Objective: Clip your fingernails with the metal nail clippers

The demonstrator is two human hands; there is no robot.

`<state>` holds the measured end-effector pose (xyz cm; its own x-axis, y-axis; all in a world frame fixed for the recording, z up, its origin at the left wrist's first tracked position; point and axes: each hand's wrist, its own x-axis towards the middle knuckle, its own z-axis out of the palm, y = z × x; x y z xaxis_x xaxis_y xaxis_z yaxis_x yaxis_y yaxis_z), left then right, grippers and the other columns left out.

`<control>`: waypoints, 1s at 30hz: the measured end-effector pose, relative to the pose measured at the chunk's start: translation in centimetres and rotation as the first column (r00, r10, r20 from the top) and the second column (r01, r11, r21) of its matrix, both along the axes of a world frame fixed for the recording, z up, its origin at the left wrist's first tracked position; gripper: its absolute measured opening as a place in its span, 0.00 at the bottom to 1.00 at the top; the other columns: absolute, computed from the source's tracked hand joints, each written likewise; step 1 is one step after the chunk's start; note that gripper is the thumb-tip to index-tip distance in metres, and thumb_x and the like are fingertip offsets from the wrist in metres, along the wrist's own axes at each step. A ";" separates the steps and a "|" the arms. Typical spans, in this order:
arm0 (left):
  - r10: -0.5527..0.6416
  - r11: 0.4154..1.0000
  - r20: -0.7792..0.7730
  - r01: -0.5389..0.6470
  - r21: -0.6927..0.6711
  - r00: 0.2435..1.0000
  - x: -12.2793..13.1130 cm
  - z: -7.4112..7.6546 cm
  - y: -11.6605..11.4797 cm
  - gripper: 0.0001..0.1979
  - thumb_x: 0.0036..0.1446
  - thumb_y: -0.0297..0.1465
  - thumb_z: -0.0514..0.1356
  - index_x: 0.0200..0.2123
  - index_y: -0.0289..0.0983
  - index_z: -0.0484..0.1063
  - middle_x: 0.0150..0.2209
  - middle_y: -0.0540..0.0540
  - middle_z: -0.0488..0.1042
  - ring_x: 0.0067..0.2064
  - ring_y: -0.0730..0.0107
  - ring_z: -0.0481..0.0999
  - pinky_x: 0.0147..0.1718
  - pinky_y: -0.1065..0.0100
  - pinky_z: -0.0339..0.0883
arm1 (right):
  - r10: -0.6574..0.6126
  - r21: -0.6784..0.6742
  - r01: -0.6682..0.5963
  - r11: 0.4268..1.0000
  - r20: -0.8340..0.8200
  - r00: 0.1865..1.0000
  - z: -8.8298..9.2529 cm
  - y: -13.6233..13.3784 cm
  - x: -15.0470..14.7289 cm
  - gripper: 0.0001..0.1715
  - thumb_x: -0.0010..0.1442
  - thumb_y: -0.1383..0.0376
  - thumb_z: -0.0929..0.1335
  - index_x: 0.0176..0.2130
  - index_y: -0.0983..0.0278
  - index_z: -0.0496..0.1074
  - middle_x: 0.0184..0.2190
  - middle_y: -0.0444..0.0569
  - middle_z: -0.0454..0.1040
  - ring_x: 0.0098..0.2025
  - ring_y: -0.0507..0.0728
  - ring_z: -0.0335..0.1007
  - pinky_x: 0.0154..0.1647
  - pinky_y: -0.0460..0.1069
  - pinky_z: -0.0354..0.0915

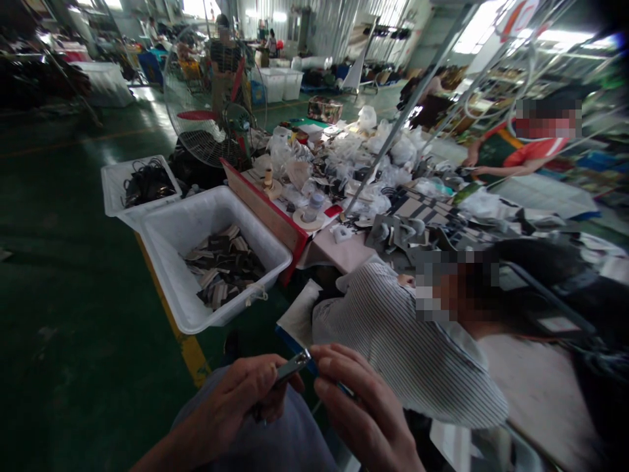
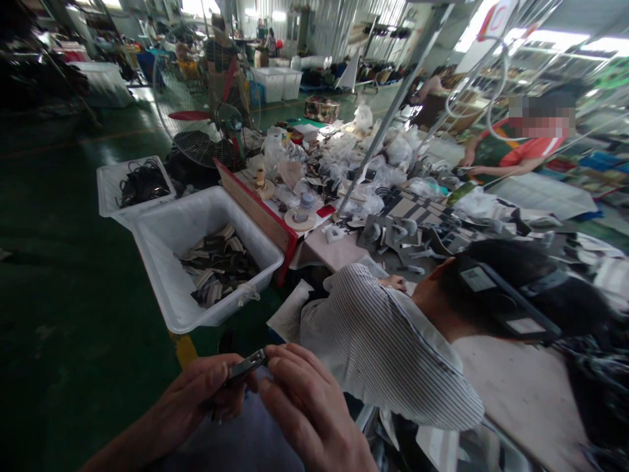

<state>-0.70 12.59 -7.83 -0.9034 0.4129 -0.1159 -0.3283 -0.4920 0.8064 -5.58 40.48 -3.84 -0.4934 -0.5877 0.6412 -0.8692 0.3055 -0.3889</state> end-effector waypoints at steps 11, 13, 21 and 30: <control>-0.016 0.999 -0.001 0.016 -0.039 1.000 -0.1 -0.1 -0.5 0.25 0.86 0.47 0.58 0.55 0.31 0.85 0.33 0.49 0.67 0.34 0.70 0.68 0.36 0.68 0.63 | -0.018 0.078 0.019 0.997 -0.005 1.000 0.9 0.0 0.2 0.25 0.81 0.72 0.70 0.72 0.65 0.78 0.70 0.59 0.82 0.79 0.71 0.75 0.75 0.65 0.82; -0.019 0.999 0.006 0.019 -0.036 1.000 -0.2 -0.3 -0.5 0.25 0.85 0.46 0.58 0.55 0.31 0.85 0.32 0.49 0.67 0.33 0.71 0.67 0.36 0.68 0.63 | -0.014 0.066 0.012 0.998 0.023 1.000 0.8 0.1 0.1 0.26 0.81 0.73 0.69 0.73 0.64 0.78 0.69 0.58 0.82 0.78 0.71 0.76 0.75 0.66 0.83; -0.023 0.998 0.036 0.025 -0.052 0.999 -0.6 -0.4 -0.6 0.24 0.85 0.47 0.59 0.53 0.31 0.85 0.31 0.49 0.67 0.32 0.72 0.65 0.35 0.69 0.63 | -0.023 0.062 0.021 0.998 0.030 0.999 0.9 -0.1 -0.3 0.28 0.80 0.73 0.71 0.73 0.63 0.78 0.69 0.57 0.83 0.77 0.70 0.77 0.75 0.63 0.82; -0.015 0.997 0.057 0.020 -0.074 0.998 -1.3 0.0 -0.8 0.24 0.83 0.49 0.63 0.46 0.32 0.83 0.26 0.51 0.66 0.28 0.74 0.64 0.31 0.70 0.60 | -0.026 0.018 0.024 1.000 0.112 0.993 0.3 -0.2 -0.1 0.35 0.76 0.73 0.75 0.76 0.57 0.74 0.71 0.55 0.82 0.74 0.71 0.81 0.71 0.65 0.85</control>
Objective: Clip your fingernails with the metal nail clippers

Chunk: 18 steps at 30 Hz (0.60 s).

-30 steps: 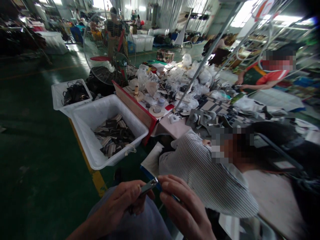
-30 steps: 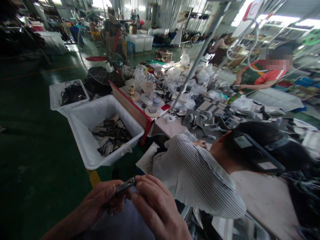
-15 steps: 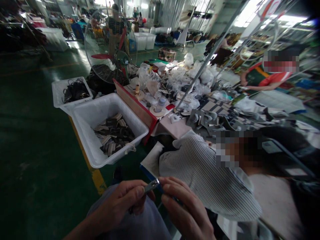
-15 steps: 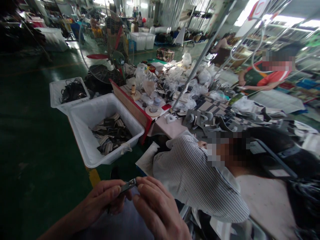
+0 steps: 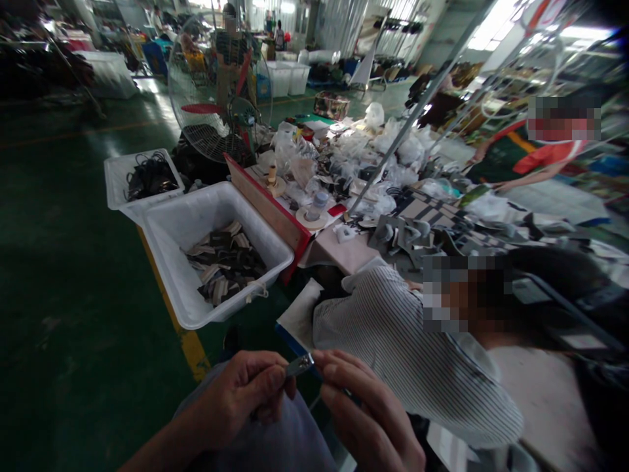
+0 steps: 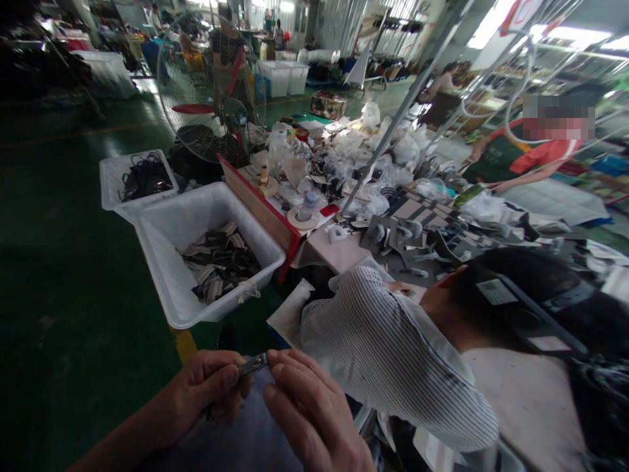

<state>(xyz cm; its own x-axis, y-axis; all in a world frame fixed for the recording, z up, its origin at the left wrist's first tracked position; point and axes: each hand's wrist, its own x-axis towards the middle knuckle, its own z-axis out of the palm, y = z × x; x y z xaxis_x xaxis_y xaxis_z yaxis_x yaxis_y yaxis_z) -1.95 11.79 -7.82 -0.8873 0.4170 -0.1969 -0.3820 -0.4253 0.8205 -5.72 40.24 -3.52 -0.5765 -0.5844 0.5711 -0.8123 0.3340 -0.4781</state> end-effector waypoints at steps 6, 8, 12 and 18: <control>-0.022 0.998 0.054 0.019 0.052 0.998 -0.3 -0.1 0.0 0.25 0.82 0.49 0.64 0.48 0.31 0.85 0.28 0.49 0.69 0.28 0.74 0.64 0.31 0.70 0.61 | -0.132 -0.253 0.102 0.962 -0.107 0.985 -1.9 -2.2 -1.3 0.21 0.75 0.80 0.71 0.61 0.65 0.82 0.63 0.56 0.85 0.67 0.63 0.87 0.66 0.54 0.88; -0.049 0.991 0.086 0.039 0.125 0.995 -0.4 -0.1 0.1 0.25 0.81 0.50 0.65 0.50 0.30 0.86 0.28 0.50 0.67 0.28 0.74 0.64 0.32 0.70 0.61 | -0.103 -0.290 0.072 0.954 -0.095 0.990 -2.2 -2.6 -1.8 0.21 0.72 0.83 0.72 0.58 0.67 0.81 0.62 0.56 0.85 0.64 0.62 0.88 0.65 0.54 0.89; -0.085 0.962 0.149 0.042 0.271 0.985 -0.5 0.4 0.2 0.28 0.78 0.52 0.67 0.52 0.28 0.87 0.29 0.52 0.61 0.28 0.74 0.64 0.32 0.69 0.64 | -0.087 -0.314 0.055 0.948 -0.089 0.992 -2.3 -1.7 -1.5 0.22 0.74 0.80 0.72 0.61 0.65 0.81 0.63 0.54 0.85 0.64 0.64 0.88 0.64 0.57 0.90; -0.127 0.947 0.169 0.069 0.313 0.977 -0.5 0.9 0.1 0.31 0.77 0.54 0.66 0.52 0.27 0.88 0.29 0.52 0.59 0.28 0.74 0.63 0.32 0.68 0.67 | 0.075 0.025 -0.075 0.997 0.010 0.997 -0.6 2.0 -0.3 0.27 0.82 0.70 0.69 0.73 0.56 0.78 0.69 0.52 0.84 0.72 0.70 0.83 0.72 0.65 0.86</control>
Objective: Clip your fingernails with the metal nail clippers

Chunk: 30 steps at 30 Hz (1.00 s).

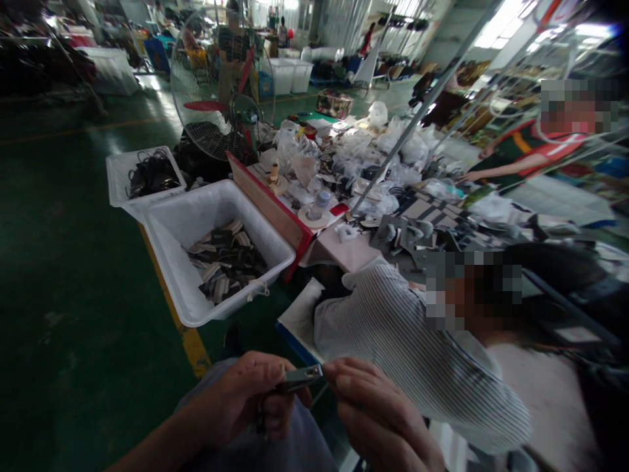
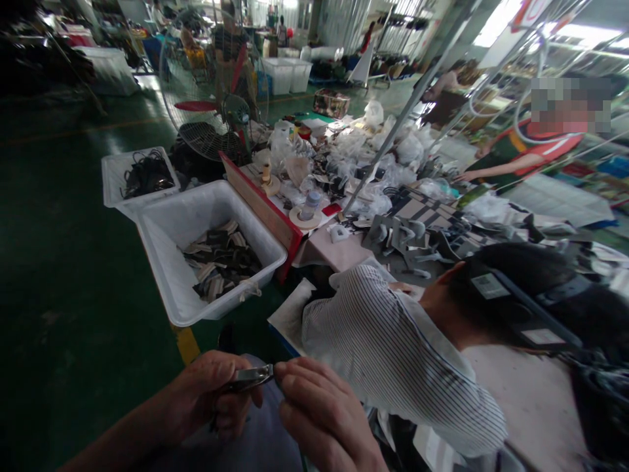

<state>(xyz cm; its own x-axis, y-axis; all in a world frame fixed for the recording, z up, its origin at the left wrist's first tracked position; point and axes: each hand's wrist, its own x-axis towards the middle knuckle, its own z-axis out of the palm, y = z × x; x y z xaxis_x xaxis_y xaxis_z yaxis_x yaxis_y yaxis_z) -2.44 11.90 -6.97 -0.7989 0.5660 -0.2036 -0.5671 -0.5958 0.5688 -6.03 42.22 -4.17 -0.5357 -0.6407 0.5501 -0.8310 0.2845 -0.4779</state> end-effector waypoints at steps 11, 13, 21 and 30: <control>-0.047 0.997 0.009 0.047 0.060 0.999 -0.3 -0.4 0.6 0.30 0.76 0.54 0.68 0.52 0.28 0.88 0.29 0.52 0.60 0.28 0.73 0.66 0.33 0.69 0.70 | 0.072 -0.012 -0.073 0.997 -0.086 0.994 0.4 0.8 -0.7 0.25 0.83 0.71 0.67 0.74 0.61 0.76 0.67 0.53 0.85 0.69 0.68 0.85 0.71 0.68 0.86; -0.045 0.997 0.002 0.045 0.061 0.999 -0.3 -0.3 0.6 0.29 0.77 0.52 0.68 0.53 0.28 0.89 0.30 0.52 0.60 0.29 0.74 0.66 0.33 0.69 0.69 | 0.063 -0.032 -0.066 0.997 -0.088 0.994 0.1 0.9 -0.6 0.25 0.84 0.71 0.67 0.73 0.60 0.77 0.67 0.52 0.86 0.68 0.67 0.86 0.71 0.68 0.86; -0.039 0.999 -0.063 0.037 -0.023 0.997 -0.4 -0.5 1.1 0.26 0.77 0.50 0.70 0.55 0.30 0.89 0.30 0.50 0.64 0.30 0.72 0.69 0.35 0.67 0.70 | 0.016 -0.064 -0.021 0.998 -0.064 0.998 -1.1 1.9 -0.2 0.25 0.84 0.69 0.68 0.74 0.59 0.77 0.67 0.52 0.85 0.67 0.68 0.87 0.72 0.68 0.86; -0.073 0.995 -0.082 0.067 -0.069 0.994 -1.5 -1.0 1.8 0.22 0.80 0.46 0.68 0.55 0.31 0.88 0.29 0.50 0.67 0.29 0.72 0.69 0.33 0.68 0.67 | 0.028 -0.038 -0.029 0.999 -0.037 0.999 -0.9 3.4 -1.1 0.26 0.84 0.69 0.67 0.75 0.58 0.76 0.68 0.51 0.85 0.67 0.68 0.87 0.72 0.68 0.86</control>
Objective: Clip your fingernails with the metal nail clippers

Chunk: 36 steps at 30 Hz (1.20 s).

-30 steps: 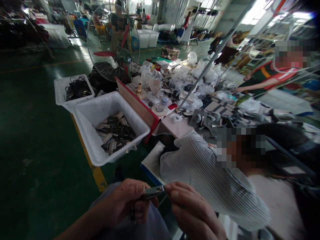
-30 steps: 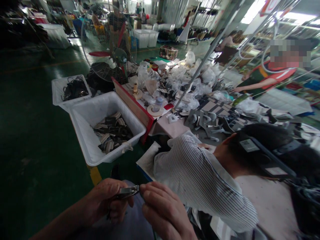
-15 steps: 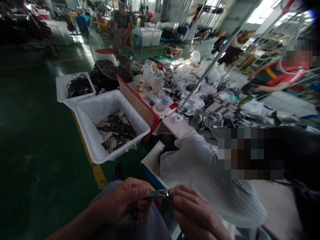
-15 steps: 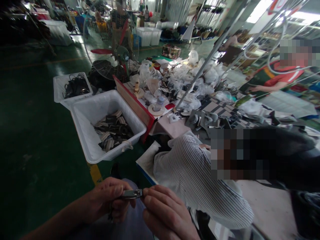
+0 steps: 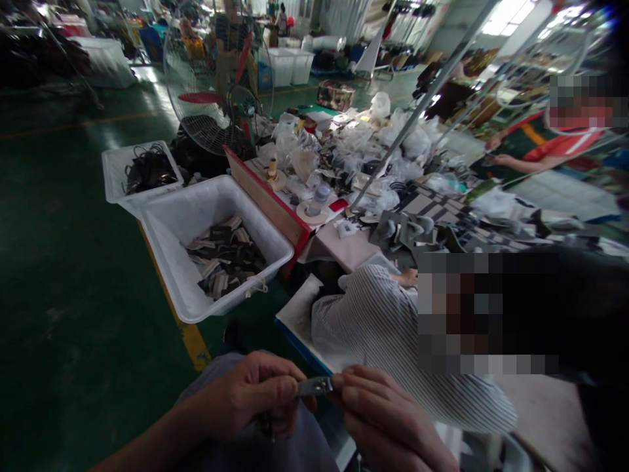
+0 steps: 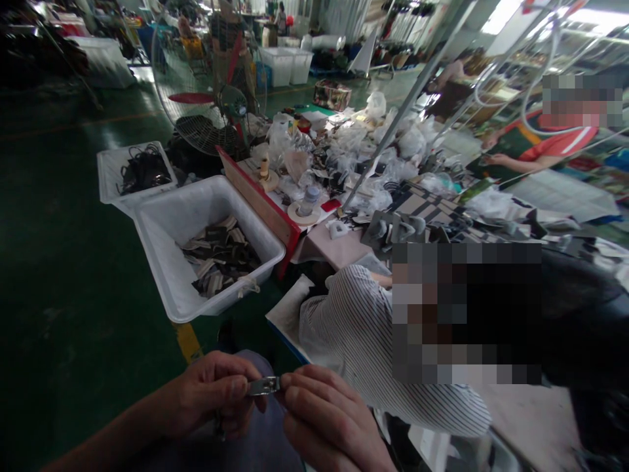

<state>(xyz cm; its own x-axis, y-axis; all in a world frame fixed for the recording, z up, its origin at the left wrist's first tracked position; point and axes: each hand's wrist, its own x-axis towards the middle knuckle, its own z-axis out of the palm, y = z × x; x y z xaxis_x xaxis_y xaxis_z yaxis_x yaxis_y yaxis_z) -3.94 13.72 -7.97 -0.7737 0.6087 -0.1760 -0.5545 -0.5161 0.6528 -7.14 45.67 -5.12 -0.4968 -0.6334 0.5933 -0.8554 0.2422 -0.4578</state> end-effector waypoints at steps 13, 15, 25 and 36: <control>-0.003 0.998 -0.007 0.003 -0.069 1.000 -1.0 -0.3 -0.2 0.28 0.76 0.52 0.70 0.56 0.30 0.89 0.30 0.48 0.69 0.30 0.70 0.69 0.36 0.65 0.65 | 0.069 0.070 -0.062 0.996 -0.102 0.992 2.2 -0.9 -1.7 0.25 0.87 0.69 0.60 0.72 0.67 0.77 0.68 0.54 0.85 0.73 0.65 0.82 0.75 0.63 0.83; 0.002 0.998 0.000 -0.002 -0.062 1.000 -1.0 -0.5 -0.3 0.29 0.76 0.52 0.70 0.56 0.29 0.88 0.30 0.48 0.68 0.30 0.70 0.69 0.35 0.65 0.65 | 0.098 0.070 -0.092 0.993 -0.088 0.991 2.2 -1.1 -1.9 0.26 0.87 0.72 0.60 0.73 0.67 0.76 0.68 0.54 0.85 0.75 0.65 0.80 0.76 0.63 0.82; -0.008 1.000 0.015 0.009 -0.028 1.000 -0.9 -0.8 -1.0 0.24 0.79 0.47 0.69 0.56 0.30 0.87 0.30 0.49 0.68 0.30 0.71 0.71 0.34 0.67 0.64 | 0.117 0.040 -0.116 0.992 -0.009 0.993 0.7 -1.2 -1.6 0.26 0.83 0.77 0.64 0.72 0.70 0.77 0.69 0.57 0.84 0.76 0.68 0.78 0.78 0.67 0.80; 0.015 0.999 0.032 -0.014 -0.042 0.999 -0.5 -1.0 -1.2 0.24 0.79 0.48 0.70 0.52 0.29 0.87 0.28 0.49 0.69 0.28 0.74 0.67 0.33 0.69 0.67 | 0.117 0.035 -0.118 0.992 0.013 0.993 0.2 -1.3 -1.3 0.26 0.84 0.76 0.64 0.73 0.68 0.76 0.71 0.57 0.82 0.77 0.68 0.78 0.79 0.68 0.79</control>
<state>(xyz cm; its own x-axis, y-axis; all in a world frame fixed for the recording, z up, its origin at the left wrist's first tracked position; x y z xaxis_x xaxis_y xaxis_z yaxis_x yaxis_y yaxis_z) -4.40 12.54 -8.93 -0.7758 0.5889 -0.2263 -0.5686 -0.4971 0.6554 -8.42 44.41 -4.88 -0.4240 -0.7084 0.5642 -0.8739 0.1565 -0.4602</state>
